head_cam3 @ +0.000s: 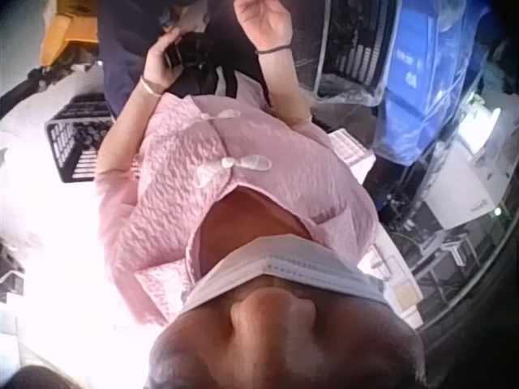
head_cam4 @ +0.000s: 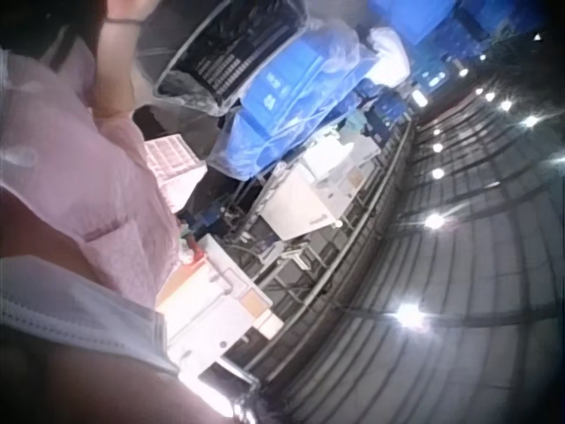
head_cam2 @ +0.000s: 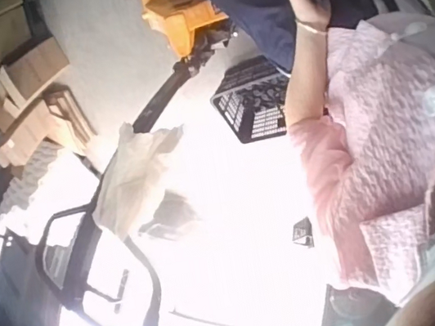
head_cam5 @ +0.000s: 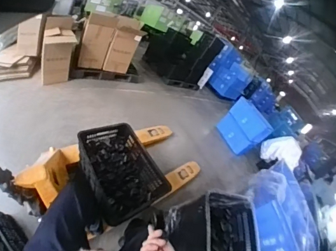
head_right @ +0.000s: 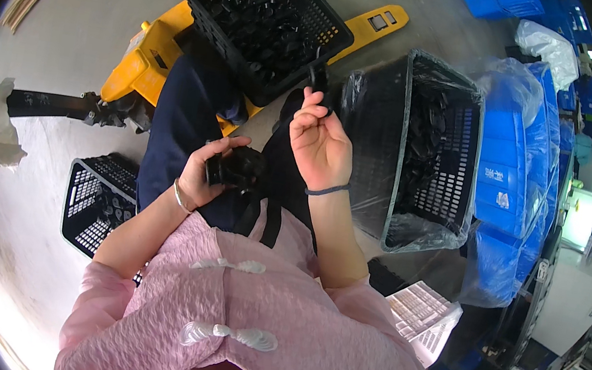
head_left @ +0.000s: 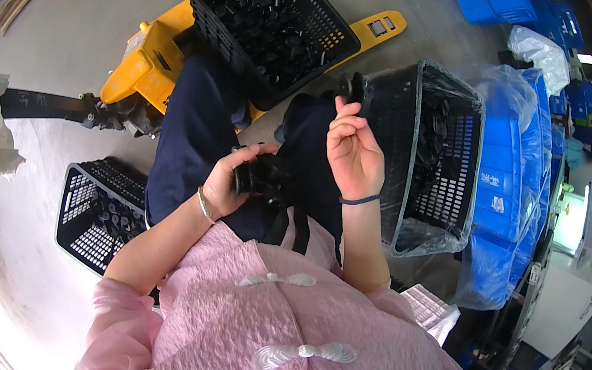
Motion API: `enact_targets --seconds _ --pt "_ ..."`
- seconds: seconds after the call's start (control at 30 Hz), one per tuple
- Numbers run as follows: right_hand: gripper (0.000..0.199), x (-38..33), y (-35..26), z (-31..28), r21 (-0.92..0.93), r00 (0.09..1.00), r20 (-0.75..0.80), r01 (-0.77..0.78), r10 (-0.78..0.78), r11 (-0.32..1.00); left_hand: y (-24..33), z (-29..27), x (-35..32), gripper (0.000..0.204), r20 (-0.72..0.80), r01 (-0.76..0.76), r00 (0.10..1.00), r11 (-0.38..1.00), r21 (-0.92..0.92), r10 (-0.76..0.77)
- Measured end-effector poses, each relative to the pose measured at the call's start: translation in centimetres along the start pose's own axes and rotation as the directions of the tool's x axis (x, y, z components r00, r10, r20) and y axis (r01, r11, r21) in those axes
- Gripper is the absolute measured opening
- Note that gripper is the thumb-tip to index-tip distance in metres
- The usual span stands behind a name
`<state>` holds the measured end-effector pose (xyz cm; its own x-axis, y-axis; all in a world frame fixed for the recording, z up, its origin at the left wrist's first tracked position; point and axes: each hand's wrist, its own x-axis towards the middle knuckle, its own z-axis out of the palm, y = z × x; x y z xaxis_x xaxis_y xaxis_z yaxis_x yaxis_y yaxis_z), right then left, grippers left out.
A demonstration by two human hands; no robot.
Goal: Inspecting and sorting black plastic components into bins at a manufacturing site.
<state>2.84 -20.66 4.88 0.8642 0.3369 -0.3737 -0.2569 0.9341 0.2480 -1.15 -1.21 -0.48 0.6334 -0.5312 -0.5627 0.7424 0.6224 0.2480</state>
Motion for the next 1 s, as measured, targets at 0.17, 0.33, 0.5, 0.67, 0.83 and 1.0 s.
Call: enact_targets --seconds 0.17,0.33,0.5,0.67,0.83,1.0 --pt "0.027 -0.2 -0.2 0.3 -0.118 0.978 0.202 -0.029 0.052 0.993 -0.1 -0.2 0.0 0.038 0.009 0.007 1.000 1.000 0.008 -0.007" --pt "0.022 -0.6 -0.2 0.2 -0.389 0.952 0.293 0.029 0.093 0.921 -0.1 -0.2 -0.2 0.038 0.020 -0.014 1.000 1.000 -0.002 0.014" --pt "0.027 -1.6 -1.1 0.2 -0.549 0.944 0.331 0.202 -0.011 0.811 -0.2 -0.2 -0.3 0.040 0.005 -0.005 1.000 1.000 0.001 0.005" --pt "0.040 -6.3 -8.0 3.8 -0.846 0.613 0.523 0.288 -0.592 -0.449 0.6 -0.7 -0.6 0.040 0.225 0.032 0.974 0.999 0.003 -0.032" --pt "0.037 -6.8 -7.8 3.8 -0.725 0.825 0.439 0.091 -0.356 -0.683 0.2 -0.5 -0.1 0.041 0.393 0.112 0.914 0.993 -0.020 -0.096" --pt "0.033 -2.2 -1.2 0.1 -0.777 0.892 0.168 0.381 0.420 -0.500 0.1 -0.2 -0.1 0.046 0.558 0.189 0.802 0.977 0.100 -0.212"
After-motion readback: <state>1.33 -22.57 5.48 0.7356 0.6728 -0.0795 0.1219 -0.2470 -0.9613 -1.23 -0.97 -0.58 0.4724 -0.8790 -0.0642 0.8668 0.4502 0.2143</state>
